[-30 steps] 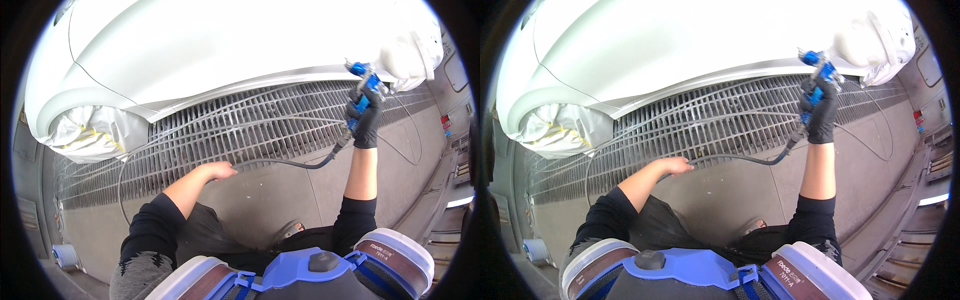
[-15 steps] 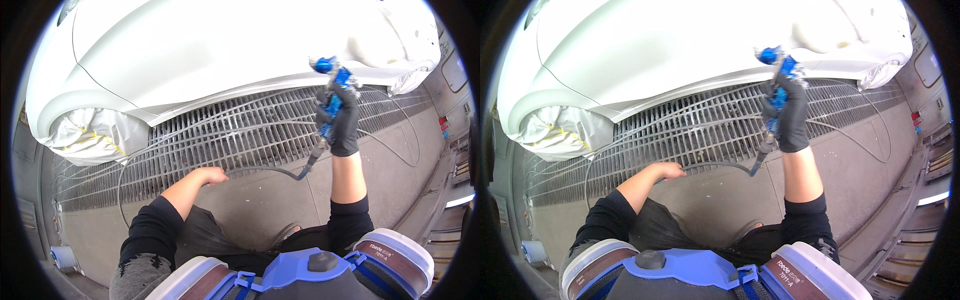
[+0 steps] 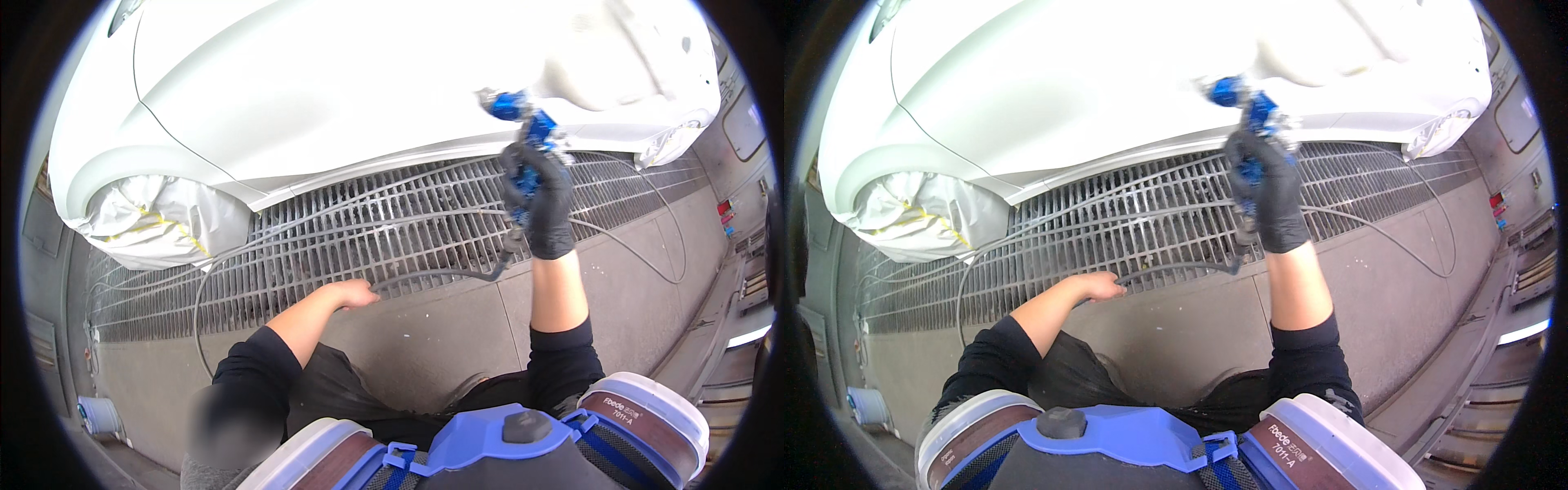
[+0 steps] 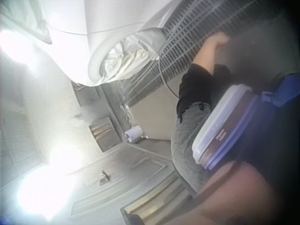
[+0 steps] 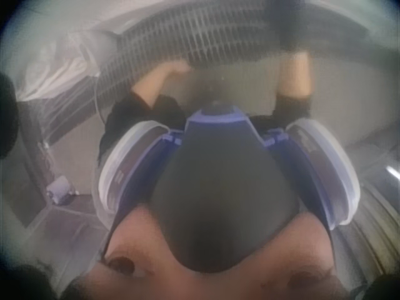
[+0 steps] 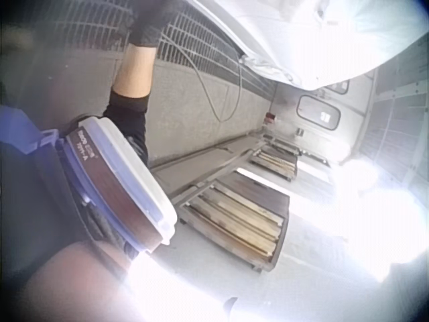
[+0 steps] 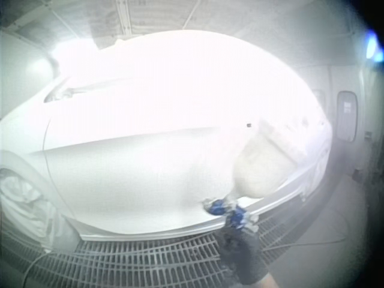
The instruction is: The person spray-paints the hood and front bumper of a white car using a spray gun. They move the gun in steady horizontal passes across the hood, then along the bumper and wheel arches, maintaining consistent distance and overlap.
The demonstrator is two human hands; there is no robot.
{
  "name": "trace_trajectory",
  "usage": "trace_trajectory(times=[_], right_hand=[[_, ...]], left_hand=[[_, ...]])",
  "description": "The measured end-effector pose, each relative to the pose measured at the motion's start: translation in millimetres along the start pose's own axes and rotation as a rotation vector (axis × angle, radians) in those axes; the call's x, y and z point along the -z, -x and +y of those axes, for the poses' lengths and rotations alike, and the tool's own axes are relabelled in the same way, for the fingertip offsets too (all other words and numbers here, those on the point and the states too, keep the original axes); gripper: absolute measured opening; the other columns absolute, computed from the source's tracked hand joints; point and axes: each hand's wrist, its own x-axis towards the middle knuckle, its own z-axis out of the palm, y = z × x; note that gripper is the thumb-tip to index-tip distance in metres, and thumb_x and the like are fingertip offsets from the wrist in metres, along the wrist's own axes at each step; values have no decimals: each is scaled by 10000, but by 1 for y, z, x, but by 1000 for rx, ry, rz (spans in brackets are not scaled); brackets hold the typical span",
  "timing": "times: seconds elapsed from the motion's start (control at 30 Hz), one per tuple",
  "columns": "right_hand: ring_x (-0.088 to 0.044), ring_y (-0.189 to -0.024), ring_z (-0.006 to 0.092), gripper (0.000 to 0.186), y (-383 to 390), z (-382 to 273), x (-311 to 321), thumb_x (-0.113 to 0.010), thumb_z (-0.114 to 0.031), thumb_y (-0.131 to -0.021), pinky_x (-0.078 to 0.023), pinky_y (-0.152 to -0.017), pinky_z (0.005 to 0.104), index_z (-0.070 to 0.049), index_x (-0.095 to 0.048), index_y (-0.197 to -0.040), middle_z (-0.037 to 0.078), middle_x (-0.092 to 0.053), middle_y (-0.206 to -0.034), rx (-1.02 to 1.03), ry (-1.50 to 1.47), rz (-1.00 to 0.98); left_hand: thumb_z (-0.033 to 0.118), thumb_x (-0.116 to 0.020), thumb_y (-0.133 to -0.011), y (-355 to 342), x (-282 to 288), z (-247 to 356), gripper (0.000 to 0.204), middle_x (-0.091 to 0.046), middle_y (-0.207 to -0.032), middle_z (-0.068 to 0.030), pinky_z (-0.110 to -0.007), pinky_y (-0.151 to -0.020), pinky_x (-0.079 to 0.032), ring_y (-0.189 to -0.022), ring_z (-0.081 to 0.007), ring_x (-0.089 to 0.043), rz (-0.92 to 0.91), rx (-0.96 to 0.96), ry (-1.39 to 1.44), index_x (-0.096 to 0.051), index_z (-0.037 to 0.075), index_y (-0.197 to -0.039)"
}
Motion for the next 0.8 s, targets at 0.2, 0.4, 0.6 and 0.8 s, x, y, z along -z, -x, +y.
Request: trace_trajectory(times=[0.2,0.4,0.6,0.8], right_hand=[[-396,-449,94,188,-20,-46,84,-609,-252,-965,-298,-416,247,-80,-567,-900,30,-580,-762,213,-107,251],[-370,-444,115,193,-31,-51,100,-579,-258,-992,-283,-423,273,-91,-538,-904,34,-558,-746,349,65,803],[-392,-444,87,193,-12,-53,51,-615,-288,-961,-274,-402,237,-113,-542,-926,34,-575,-765,126,-198,215],[-392,-408,64,191,5,-28,-24,-616,-281,-969,-286,-387,217,-101,-553,-967,7,-553,-737,-21,-134,30]], left_hand=[[395,-578,-1015,2,5,-1,420,-663,-801,-108,-411,-674,-515,-739,-235,-650,154,-174,185,-655,-16,-1057],[394,-600,-1017,-5,2,0,422,-690,-890,-130,-419,-784,-512,-841,-249,-652,245,-228,263,-661,-21,-1067],[393,-604,-1002,-6,3,-13,451,-733,-1057,-198,-445,-903,-516,-1011,-330,-688,184,-162,116,-684,-27,-1145],[424,-602,-999,-2,-6,-24,523,-710,-1204,-236,-455,-971,-508,-1142,-367,-665,154,-99,30,-666,-37,-1239]])
